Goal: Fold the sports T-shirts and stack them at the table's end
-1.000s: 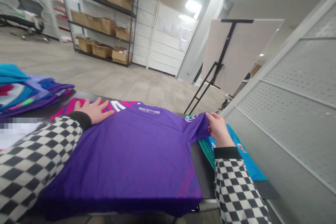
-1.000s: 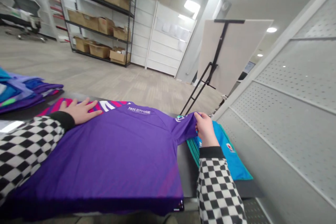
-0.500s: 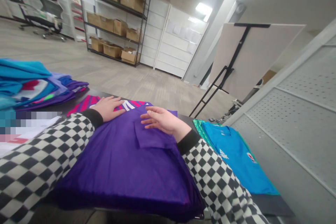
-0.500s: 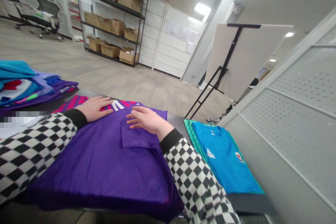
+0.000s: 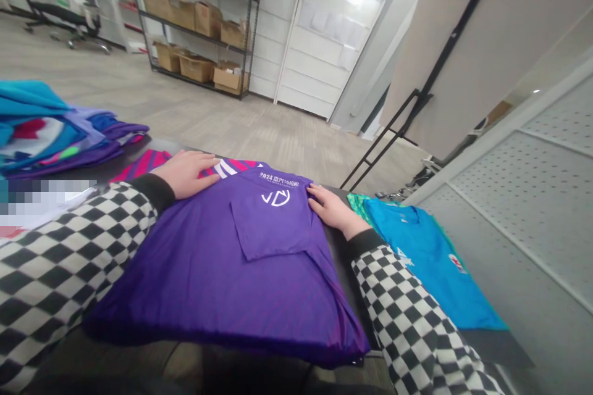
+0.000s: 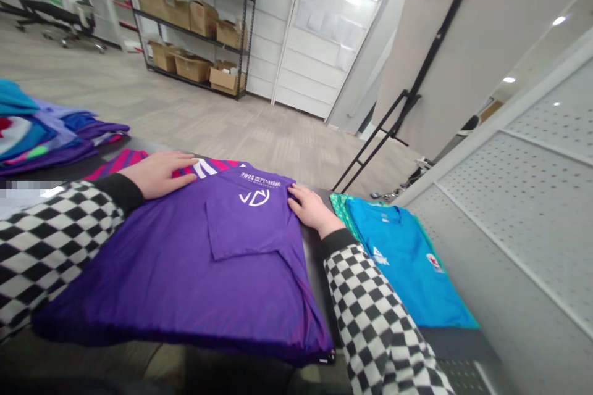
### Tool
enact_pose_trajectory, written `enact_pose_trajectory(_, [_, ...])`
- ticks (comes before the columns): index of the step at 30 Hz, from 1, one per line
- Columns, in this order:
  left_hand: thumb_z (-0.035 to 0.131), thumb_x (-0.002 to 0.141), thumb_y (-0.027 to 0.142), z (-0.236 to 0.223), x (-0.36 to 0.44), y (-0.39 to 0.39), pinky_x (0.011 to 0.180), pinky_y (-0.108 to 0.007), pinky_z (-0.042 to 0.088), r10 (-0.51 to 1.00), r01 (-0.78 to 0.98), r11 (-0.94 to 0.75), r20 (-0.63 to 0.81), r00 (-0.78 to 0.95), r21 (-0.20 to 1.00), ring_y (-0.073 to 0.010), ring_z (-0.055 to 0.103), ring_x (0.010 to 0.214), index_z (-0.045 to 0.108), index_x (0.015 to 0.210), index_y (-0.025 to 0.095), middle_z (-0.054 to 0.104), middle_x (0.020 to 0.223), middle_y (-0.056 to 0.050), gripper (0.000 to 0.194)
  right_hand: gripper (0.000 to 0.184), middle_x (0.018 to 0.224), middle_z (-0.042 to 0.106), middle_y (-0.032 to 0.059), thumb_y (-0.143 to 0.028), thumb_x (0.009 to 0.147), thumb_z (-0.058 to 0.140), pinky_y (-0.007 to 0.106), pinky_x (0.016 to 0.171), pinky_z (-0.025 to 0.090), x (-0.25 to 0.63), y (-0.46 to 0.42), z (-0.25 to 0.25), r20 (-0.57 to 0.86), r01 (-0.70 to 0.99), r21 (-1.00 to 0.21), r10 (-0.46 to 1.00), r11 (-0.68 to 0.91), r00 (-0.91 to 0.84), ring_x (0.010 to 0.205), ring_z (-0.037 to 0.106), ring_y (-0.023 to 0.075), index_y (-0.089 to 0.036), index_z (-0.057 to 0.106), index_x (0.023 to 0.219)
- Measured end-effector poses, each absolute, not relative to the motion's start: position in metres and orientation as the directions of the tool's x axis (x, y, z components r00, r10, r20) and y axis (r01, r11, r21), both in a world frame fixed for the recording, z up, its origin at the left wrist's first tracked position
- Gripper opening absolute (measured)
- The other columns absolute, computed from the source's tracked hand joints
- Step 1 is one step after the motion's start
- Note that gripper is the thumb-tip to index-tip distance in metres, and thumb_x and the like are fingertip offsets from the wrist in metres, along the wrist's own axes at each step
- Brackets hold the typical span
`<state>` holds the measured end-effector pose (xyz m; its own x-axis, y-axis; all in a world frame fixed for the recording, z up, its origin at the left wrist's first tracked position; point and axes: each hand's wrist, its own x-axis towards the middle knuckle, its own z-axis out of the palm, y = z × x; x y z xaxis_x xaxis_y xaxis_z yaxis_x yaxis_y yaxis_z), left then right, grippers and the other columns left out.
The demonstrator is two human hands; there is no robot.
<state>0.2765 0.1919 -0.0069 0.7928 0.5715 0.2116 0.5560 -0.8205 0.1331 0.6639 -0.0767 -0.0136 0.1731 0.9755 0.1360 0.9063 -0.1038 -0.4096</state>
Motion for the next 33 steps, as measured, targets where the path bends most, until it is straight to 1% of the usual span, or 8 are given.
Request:
enact_pose_trajectory(3, [0.032, 0.105, 0.065, 0.011, 0.288, 0.163, 0.119, -0.047, 0.052, 0.562, 0.55, -0.827, 0.213, 0.799, 0.117, -0.0362, 0.073, 0.129, 0.083, 0.129, 0.02, 0.081, 0.134, -0.017, 0.072, 0.052, 0.17, 0.065, 0.0191, -0.036, 0.112, 0.065, 0.049, 0.141, 0.04, 0.66, -0.071, -0.017, 0.177, 0.919, -0.38, 0.966, -0.108, 0.187, 0.16, 0.06, 0.0321, -0.016, 0.071, 0.16])
enact_pose_trajectory(6, [0.038, 0.104, 0.074, 0.015, 0.306, 0.13, 0.095, -0.045, 0.055, 0.536, 0.524, -0.844, 0.121, 0.836, 0.117, -0.0347, 0.075, 0.103, 0.077, 0.099, 0.024, 0.081, 0.107, -0.014, 0.063, 0.049, 0.171, 0.064, 0.0172, -0.04, 0.114, 0.066, 0.06, 0.143, 0.033, 0.657, -0.071, -0.015, 0.153, 0.923, -0.346, 0.96, -0.169, 0.233, 0.162, 0.058, 0.0347, -0.021, 0.072, 0.158])
enact_pose_trajectory(10, [0.05, 0.1, 0.066, 0.005, 0.32, 0.112, 0.084, -0.042, 0.05, 0.43, 0.411, -0.897, 0.101, 0.897, 0.162, -0.0322, 0.071, 0.092, 0.064, 0.091, 0.026, 0.076, 0.097, -0.012, 0.043, 0.053, 0.178, 0.056, 0.0182, -0.049, 0.117, 0.061, 0.077, 0.143, 0.016, 0.657, -0.075, -0.012, 0.097, 0.918, -0.306, 0.951, -0.254, 0.295, 0.169, 0.048, 0.0391, -0.023, 0.069, 0.162])
enact_pose_trajectory(18, [0.05, 0.098, 0.066, 0.014, 0.296, 0.133, 0.08, -0.034, 0.049, 0.541, 0.4, -0.781, 0.2, 0.817, 0.479, -0.0243, 0.064, 0.082, 0.059, 0.089, 0.025, 0.069, 0.084, -0.004, 0.043, 0.06, 0.186, 0.044, 0.0165, -0.047, 0.121, 0.046, 0.078, 0.141, 0.022, 0.649, -0.069, -0.008, 0.077, 0.933, -0.304, 0.971, -0.194, 0.227, 0.176, 0.036, 0.0371, -0.025, 0.055, 0.176])
enact_pose_trajectory(23, [0.053, 0.094, 0.057, 0.011, 0.291, 0.147, 0.074, -0.035, 0.045, 0.653, 0.61, -0.735, 0.067, 0.754, 0.295, -0.0259, 0.065, 0.077, 0.058, 0.084, 0.025, 0.07, 0.08, -0.005, 0.033, 0.059, 0.184, 0.049, 0.0158, -0.053, 0.121, 0.048, 0.078, 0.141, 0.02, 0.645, -0.066, -0.007, 0.033, 0.936, -0.293, 0.977, -0.193, 0.212, 0.175, 0.038, 0.0373, -0.028, 0.06, 0.173])
enact_pose_trajectory(26, [0.055, 0.096, 0.052, 0.008, 0.291, 0.149, 0.08, -0.038, 0.051, 0.673, 0.652, -0.729, 0.043, 0.738, 0.207, -0.031, 0.072, 0.088, 0.07, 0.097, 0.022, 0.078, 0.093, -0.01, 0.033, 0.063, 0.183, 0.05, 0.0151, -0.061, 0.12, 0.048, 0.077, 0.141, 0.02, 0.644, -0.065, -0.008, 0.044, 0.931, -0.308, 0.974, -0.197, 0.221, 0.174, 0.039, 0.0375, -0.029, 0.059, 0.173])
enact_pose_trajectory(30, [0.052, 0.101, 0.044, 0.022, 0.295, 0.131, 0.1, -0.053, 0.057, 0.648, 0.645, -0.76, 0.171, 0.742, 0.081, -0.044, 0.075, 0.117, 0.078, 0.131, 0.014, 0.081, 0.127, -0.022, 0.05, 0.068, 0.184, 0.048, 0.0148, -0.064, 0.117, 0.054, 0.075, 0.142, 0.021, 0.641, -0.064, -0.01, 0.077, 0.934, -0.3, 0.971, -0.194, 0.227, 0.173, 0.041, 0.0366, -0.027, 0.058, 0.174])
enact_pose_trajectory(33, [0.047, 0.107, 0.045, 0.045, 0.3, 0.083, 0.111, -0.06, 0.056, 0.508, 0.525, -0.851, 0.289, 0.811, 0.024, -0.0463, 0.073, 0.127, 0.078, 0.135, 0.011, 0.078, 0.136, -0.026, 0.054, 0.068, 0.185, 0.047, 0.0144, -0.061, 0.118, 0.053, 0.073, 0.143, 0.02, 0.638, -0.062, -0.012, 0.086, 0.938, -0.297, 0.973, -0.178, 0.212, 0.174, 0.04, 0.0364, -0.025, 0.057, 0.175])
